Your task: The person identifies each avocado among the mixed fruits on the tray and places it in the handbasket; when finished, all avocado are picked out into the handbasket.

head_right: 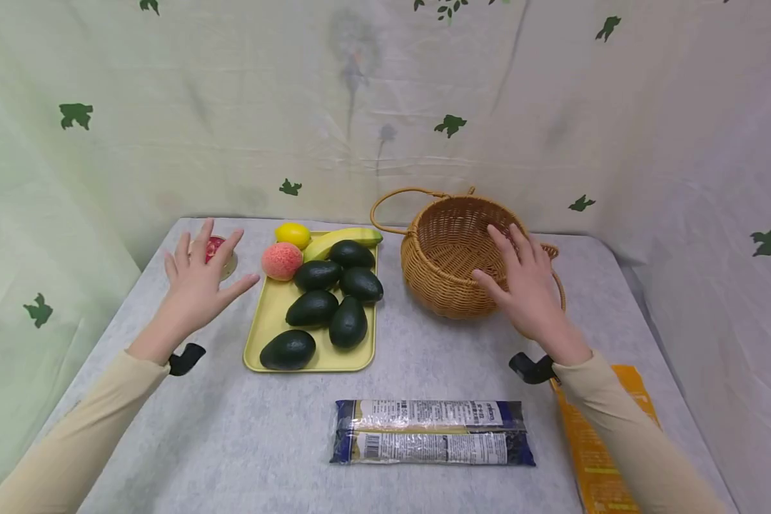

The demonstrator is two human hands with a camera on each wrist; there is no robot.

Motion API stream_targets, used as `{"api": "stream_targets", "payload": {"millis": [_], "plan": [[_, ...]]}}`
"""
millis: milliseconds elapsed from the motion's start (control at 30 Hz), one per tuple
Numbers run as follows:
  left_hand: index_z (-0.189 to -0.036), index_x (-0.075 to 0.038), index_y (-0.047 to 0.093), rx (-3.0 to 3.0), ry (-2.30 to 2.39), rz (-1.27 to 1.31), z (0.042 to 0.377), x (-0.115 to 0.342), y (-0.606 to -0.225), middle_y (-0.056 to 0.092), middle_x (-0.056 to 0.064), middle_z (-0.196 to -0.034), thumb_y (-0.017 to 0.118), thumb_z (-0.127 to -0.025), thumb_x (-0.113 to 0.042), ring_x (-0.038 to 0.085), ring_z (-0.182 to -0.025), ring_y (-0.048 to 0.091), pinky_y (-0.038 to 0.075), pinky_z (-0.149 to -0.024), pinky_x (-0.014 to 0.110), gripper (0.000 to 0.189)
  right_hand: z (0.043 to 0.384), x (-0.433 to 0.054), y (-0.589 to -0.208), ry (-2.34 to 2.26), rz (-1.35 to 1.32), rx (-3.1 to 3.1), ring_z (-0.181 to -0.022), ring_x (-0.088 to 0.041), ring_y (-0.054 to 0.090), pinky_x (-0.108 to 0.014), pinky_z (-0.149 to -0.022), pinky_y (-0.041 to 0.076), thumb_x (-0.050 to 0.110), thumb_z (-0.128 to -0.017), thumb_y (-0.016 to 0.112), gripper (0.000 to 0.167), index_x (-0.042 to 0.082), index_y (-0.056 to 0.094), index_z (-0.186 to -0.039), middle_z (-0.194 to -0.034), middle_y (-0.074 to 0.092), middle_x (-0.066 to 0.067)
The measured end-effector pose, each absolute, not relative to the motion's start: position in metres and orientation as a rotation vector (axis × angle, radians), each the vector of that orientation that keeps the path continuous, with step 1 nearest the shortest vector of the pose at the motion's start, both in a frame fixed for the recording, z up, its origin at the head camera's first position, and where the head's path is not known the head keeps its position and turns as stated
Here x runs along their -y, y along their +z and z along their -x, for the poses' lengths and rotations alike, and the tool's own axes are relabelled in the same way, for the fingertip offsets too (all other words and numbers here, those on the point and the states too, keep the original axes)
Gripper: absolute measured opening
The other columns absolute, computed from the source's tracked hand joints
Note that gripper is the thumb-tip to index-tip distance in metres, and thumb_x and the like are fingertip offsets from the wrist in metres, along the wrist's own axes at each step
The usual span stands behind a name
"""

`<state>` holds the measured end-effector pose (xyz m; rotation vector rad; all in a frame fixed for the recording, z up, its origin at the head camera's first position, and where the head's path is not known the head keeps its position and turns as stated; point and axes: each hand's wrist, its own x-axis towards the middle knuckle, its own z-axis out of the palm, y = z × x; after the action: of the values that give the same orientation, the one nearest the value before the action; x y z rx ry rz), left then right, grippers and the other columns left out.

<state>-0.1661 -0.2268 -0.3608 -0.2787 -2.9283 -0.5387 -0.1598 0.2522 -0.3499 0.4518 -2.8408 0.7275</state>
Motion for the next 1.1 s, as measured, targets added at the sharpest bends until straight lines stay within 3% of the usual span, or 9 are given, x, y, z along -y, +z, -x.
{"api": "stream_targets", "payload": {"millis": [300,567,667,800,1100], "plan": [[-0.154,-0.016,0.018,2.886,-0.907,0.396,0.161,0.251,-0.398,0.0,0.02,-0.157,0.062,-0.092,-0.04,0.05,-0.138,0.003,0.006,-0.104,0.071,0.079,0.156,-0.214,-0.34,1.171,-0.678,2.697,-0.138,-0.031,0.027,-0.056,-0.107,0.026,0.03,-0.096,0.058,0.067,0.025,0.023,-0.153,-0.155,0.025,-0.005],[-0.154,-0.011,0.015,2.916,-1.166,0.418,0.17,0.262,-0.433,0.009,0.022,-0.157,0.062,-0.093,-0.032,0.043,-0.141,0.008,0.011,-0.107,0.066,0.08,0.156,-0.178,-0.355,1.68,-0.893,2.608,-0.131,-0.038,0.037,-0.052,-0.103,0.036,0.016,-0.098,0.056,0.061,0.019,0.027,-0.151,-0.15,0.033,-0.014],[-0.153,-0.007,0.017,2.93,-1.238,0.451,0.173,0.265,-0.442,0.015,0.023,-0.155,0.064,-0.093,-0.027,0.041,-0.141,0.012,0.012,-0.11,0.061,0.079,0.157,-0.166,-0.366,1.833,-0.949,2.606,-0.129,-0.036,0.041,-0.049,-0.101,0.039,0.015,-0.099,0.055,0.059,0.018,0.027,-0.151,-0.148,0.036,-0.014],[-0.154,-0.01,0.018,3.014,-1.319,0.487,0.178,0.269,-0.452,0.017,0.02,-0.156,0.068,-0.091,-0.027,0.04,-0.141,0.013,0.012,-0.11,0.06,0.082,0.161,-0.155,-0.384,2.064,-0.978,2.602,-0.128,-0.033,0.043,-0.042,-0.102,0.04,0.016,-0.1,0.053,0.057,0.017,0.028,-0.151,-0.148,0.036,-0.015],[-0.153,-0.003,0.015,3.041,-1.485,0.745,0.188,0.278,-0.468,0.01,0.021,-0.157,0.077,-0.081,-0.018,0.041,-0.142,0.006,0.006,-0.11,0.061,0.095,0.174,-0.14,-0.419,2.421,-0.974,2.584,-0.125,-0.044,0.044,-0.058,-0.1,0.036,0.015,-0.101,0.05,0.053,0.011,0.03,-0.15,-0.145,0.036,-0.026]]}}
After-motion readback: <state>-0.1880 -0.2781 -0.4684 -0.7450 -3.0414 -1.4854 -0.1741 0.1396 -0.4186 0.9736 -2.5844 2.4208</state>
